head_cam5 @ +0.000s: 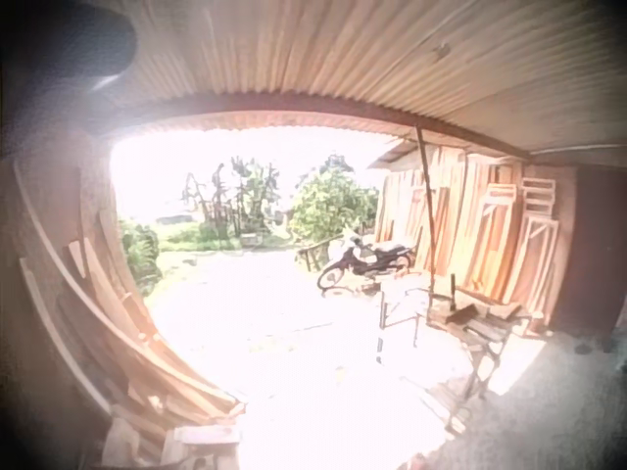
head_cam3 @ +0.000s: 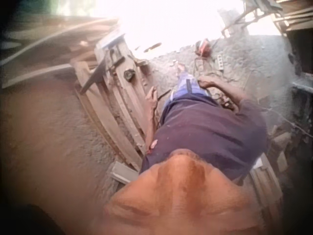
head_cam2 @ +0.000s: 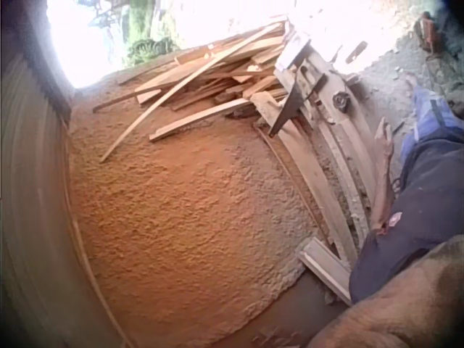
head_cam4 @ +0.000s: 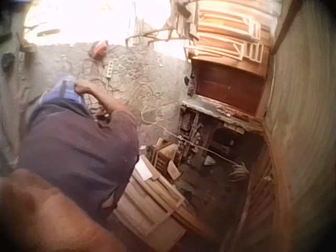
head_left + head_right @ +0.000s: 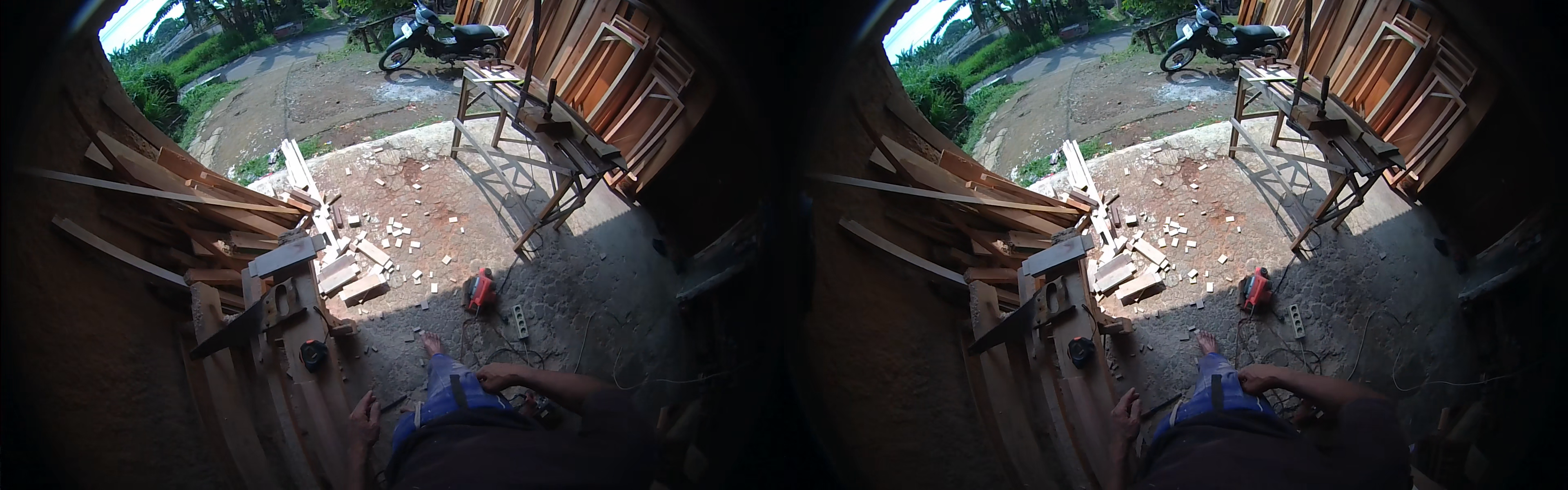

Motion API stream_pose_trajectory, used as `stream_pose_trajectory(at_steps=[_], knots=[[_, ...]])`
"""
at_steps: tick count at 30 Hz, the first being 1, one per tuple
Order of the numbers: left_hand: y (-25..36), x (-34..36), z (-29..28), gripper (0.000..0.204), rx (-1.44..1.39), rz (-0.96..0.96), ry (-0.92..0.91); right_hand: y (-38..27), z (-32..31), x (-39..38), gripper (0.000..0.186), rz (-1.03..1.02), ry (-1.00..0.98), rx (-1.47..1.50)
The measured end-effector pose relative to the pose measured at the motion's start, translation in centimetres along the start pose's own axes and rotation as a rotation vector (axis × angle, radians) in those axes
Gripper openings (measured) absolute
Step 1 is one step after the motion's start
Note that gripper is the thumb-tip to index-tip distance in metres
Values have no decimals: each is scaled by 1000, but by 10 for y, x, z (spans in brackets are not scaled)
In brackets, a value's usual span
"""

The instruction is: The person uses a hand saw to cut a piece of wood clamped to a workbench. After cutting, they use a pencil to mark the wood and then use a wooden mallet to tap a small wooden piece into place.

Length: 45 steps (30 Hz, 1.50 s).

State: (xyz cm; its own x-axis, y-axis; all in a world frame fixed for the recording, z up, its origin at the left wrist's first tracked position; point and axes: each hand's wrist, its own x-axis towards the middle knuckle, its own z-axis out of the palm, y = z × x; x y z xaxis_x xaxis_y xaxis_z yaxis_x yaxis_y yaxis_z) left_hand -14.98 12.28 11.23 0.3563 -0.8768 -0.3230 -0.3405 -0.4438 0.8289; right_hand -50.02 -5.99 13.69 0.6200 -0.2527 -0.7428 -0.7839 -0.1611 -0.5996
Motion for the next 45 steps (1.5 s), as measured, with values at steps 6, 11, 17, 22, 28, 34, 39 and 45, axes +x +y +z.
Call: stream_pose_trajectory(at_steps=[6,11,17,22,28,34,39,45], knots=[[33,53,17,44,66,95,-103,-16,-41,-22,44,170,90,61],[48,123,44,44,98,66,-139,15,-130,-22,35,-37,46,-102],[106,235,67,46,197,90,-134,84,-233,-16,40,-26,-30,-24],[178,340,81,48,377,159,-245,121,-284,-27,35,60,87,89],[263,445,109,50,445,250,-401,143,-389,8,35,167,661,5],[310,554,152,54,552,254,-555,120,-584,63,48,-37,983,84],[324,669,183,56,646,209,-642,153,-818,123,56,-136,1299,203],[290,782,188,57,407,75,-500,278,-1103,145,52,81,1863,338]])
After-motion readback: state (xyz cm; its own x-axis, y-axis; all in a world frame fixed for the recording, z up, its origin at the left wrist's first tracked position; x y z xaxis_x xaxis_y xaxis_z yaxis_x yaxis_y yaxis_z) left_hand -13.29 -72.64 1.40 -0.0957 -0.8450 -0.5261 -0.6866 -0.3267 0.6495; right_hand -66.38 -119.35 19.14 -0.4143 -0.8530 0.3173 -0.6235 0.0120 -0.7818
